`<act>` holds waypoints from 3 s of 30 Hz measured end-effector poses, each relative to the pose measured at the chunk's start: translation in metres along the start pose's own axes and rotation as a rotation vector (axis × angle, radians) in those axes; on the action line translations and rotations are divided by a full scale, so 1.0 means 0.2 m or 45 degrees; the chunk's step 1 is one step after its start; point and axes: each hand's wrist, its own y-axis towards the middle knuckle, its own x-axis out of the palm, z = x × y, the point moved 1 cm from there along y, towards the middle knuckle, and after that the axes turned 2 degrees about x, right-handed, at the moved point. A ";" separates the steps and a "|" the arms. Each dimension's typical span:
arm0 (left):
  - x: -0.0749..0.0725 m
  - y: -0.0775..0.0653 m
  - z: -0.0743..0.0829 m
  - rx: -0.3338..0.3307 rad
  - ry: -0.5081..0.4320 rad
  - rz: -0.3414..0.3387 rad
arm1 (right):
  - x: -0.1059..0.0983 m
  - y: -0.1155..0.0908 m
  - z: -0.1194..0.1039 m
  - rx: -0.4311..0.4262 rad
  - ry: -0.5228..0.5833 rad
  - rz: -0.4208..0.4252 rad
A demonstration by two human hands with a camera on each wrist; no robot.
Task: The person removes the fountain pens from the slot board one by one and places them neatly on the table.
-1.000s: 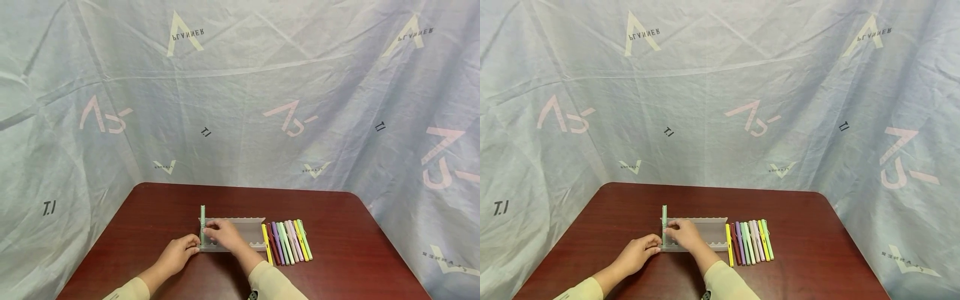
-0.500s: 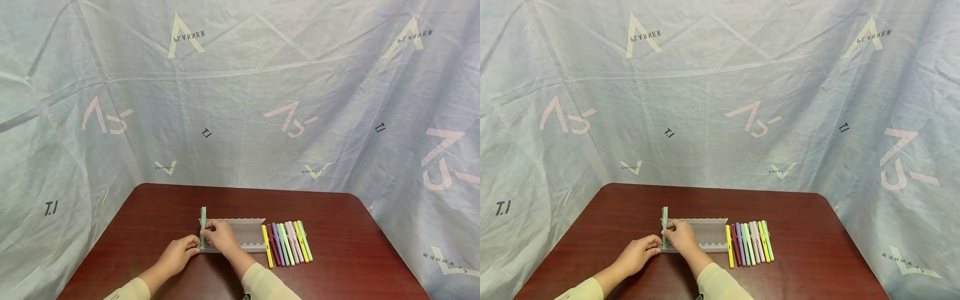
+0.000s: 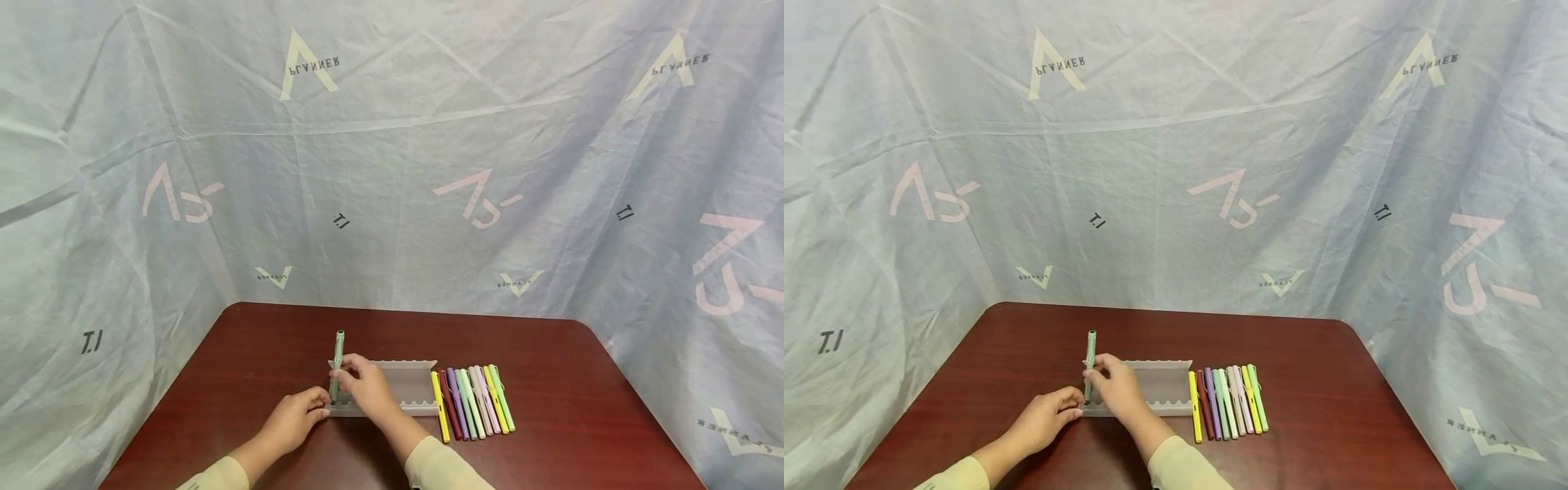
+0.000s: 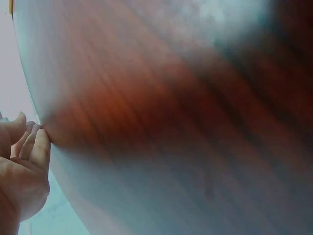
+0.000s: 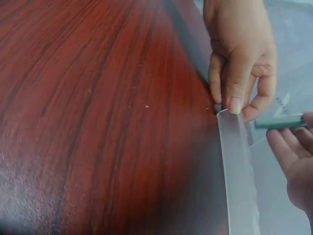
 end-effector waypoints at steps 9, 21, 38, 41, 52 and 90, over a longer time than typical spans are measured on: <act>0.02 0.00 -0.01 -0.001 0.021 0.055 | -0.02 -0.04 0.09 0.107 0.363 -0.123; 0.02 0.00 0.00 0.013 0.071 0.104 | -0.11 -0.08 0.14 0.104 0.412 -0.138; 0.01 0.00 0.03 0.017 0.096 0.114 | -0.24 -0.14 0.16 0.139 0.379 -0.098; 0.01 0.00 0.03 0.014 0.102 0.121 | -0.27 -0.14 0.17 0.139 0.378 -0.095; 0.01 0.00 0.03 -0.002 0.094 0.120 | -0.37 -0.18 0.17 0.163 0.354 -0.084; 0.02 -0.01 0.03 -0.004 0.094 0.132 | -0.72 -0.31 0.23 0.240 0.228 -0.020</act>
